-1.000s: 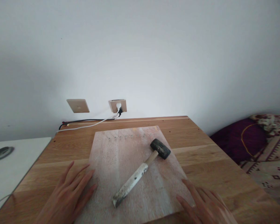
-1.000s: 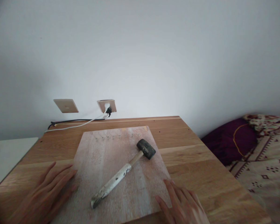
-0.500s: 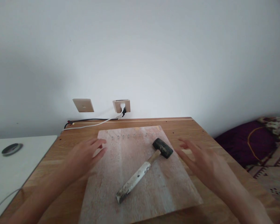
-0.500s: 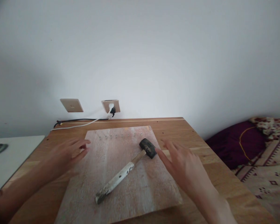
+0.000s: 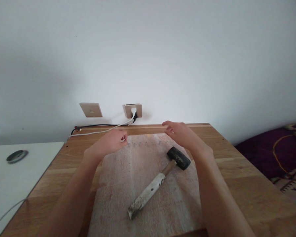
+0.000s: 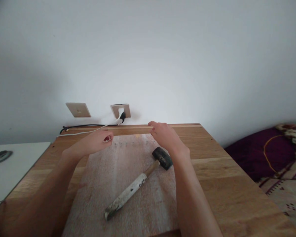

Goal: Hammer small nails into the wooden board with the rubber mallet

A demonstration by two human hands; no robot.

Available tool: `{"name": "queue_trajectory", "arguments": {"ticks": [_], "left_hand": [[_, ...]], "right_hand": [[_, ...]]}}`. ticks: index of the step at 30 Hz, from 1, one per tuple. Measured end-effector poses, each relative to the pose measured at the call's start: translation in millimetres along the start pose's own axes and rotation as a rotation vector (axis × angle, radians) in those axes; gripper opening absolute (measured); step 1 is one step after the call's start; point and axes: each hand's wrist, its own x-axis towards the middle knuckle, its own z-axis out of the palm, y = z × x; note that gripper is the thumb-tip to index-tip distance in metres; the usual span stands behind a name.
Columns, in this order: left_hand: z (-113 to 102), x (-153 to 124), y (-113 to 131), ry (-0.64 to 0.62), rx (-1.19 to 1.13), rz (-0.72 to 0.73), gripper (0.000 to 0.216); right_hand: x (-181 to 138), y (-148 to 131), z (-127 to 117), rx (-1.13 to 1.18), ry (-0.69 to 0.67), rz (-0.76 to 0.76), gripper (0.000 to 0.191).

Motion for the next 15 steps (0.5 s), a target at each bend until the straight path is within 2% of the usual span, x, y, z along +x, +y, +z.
{"name": "queue_trajectory", "arguments": {"ticks": [6,15], "left_hand": [[5.0,-1.8,-7.0,-0.036,0.036,-0.003,0.009],[2.7,-3.0,7.4,-0.113,0.052,-0.045,0.012]], "right_hand": [[2.1,5.9,14.1,0.000,-0.085,-0.019,0.037],[-0.8,7.9,18.5,-0.011,-0.127,-0.036,0.039]]}}
